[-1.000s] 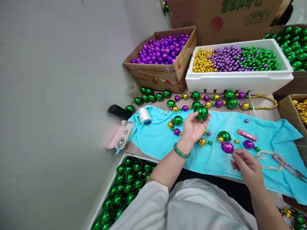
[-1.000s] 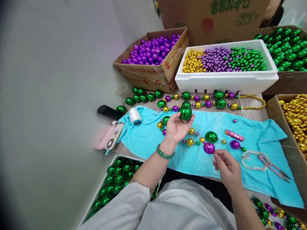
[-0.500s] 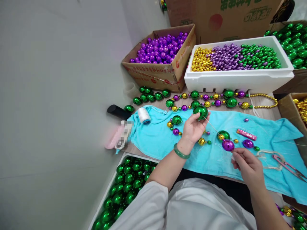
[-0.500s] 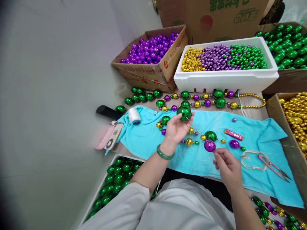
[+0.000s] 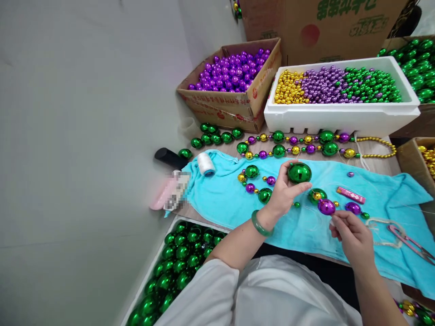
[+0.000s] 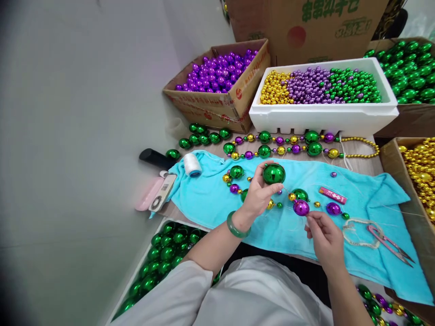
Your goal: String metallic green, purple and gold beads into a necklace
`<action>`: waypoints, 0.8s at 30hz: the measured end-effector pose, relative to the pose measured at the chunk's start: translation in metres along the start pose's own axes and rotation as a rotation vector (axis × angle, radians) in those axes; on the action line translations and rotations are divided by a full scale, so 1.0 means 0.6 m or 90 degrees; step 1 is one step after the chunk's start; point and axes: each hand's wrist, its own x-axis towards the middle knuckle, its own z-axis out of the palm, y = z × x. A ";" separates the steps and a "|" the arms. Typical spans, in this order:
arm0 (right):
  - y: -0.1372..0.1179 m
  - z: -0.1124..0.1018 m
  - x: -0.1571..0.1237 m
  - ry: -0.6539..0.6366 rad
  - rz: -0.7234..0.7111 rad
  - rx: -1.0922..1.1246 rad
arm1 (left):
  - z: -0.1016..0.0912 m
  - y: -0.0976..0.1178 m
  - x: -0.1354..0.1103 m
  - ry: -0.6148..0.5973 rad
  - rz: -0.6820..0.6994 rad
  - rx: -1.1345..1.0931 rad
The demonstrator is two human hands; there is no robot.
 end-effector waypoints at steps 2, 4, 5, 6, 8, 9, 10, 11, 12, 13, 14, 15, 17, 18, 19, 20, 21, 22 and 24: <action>0.000 0.001 -0.001 -0.004 -0.001 0.006 | 0.003 -0.005 -0.002 0.012 0.024 0.019; 0.001 0.003 -0.002 -0.012 -0.002 0.014 | 0.007 -0.009 -0.004 0.010 0.041 0.024; 0.001 0.004 -0.002 -0.015 -0.004 0.018 | 0.009 -0.010 -0.005 0.000 0.040 0.022; 0.002 0.005 -0.002 -0.018 -0.004 0.023 | 0.012 -0.012 -0.007 -0.016 0.032 0.017; 0.004 0.007 -0.001 -0.022 -0.001 0.037 | 0.016 -0.017 -0.012 -0.049 0.005 0.010; 0.005 0.008 0.000 -0.022 0.004 0.048 | 0.018 -0.020 -0.014 -0.062 -0.006 0.010; 0.006 0.009 0.001 -0.019 0.010 0.064 | 0.019 -0.022 -0.015 -0.072 -0.010 0.012; 0.006 0.010 0.003 -0.013 0.017 0.082 | 0.019 -0.023 -0.016 -0.081 -0.008 0.017; 0.007 0.010 0.004 -0.005 0.024 0.101 | 0.018 -0.024 -0.016 -0.089 0.000 0.028; 0.007 0.010 0.006 -0.001 0.031 0.119 | 0.017 -0.023 -0.015 -0.096 0.012 0.045; 0.007 0.008 0.007 -0.004 0.039 0.134 | 0.014 -0.021 -0.013 -0.099 0.027 0.072; 0.007 0.006 0.008 -0.014 0.046 0.147 | 0.011 -0.018 -0.010 -0.097 0.046 0.106; 0.008 -0.003 0.010 -0.046 0.059 0.161 | 0.006 -0.009 -0.005 -0.087 0.089 0.184; 0.010 -0.009 0.010 -0.061 0.065 0.165 | 0.004 -0.005 -0.003 -0.087 0.105 0.215; 0.013 -0.016 0.010 -0.075 0.071 0.162 | 0.003 0.000 -0.002 -0.092 0.115 0.239; 0.017 -0.023 0.010 -0.088 0.078 0.152 | 0.003 0.003 -0.002 -0.104 0.119 0.257; 0.022 -0.030 0.010 -0.104 0.087 0.133 | 0.003 0.006 -0.004 -0.119 0.117 0.271; 0.028 -0.037 0.010 -0.117 0.096 0.104 | 0.005 0.007 -0.006 -0.136 0.113 0.286; 0.038 -0.047 0.010 -0.132 0.106 0.022 | 0.007 0.007 -0.011 -0.168 0.108 0.316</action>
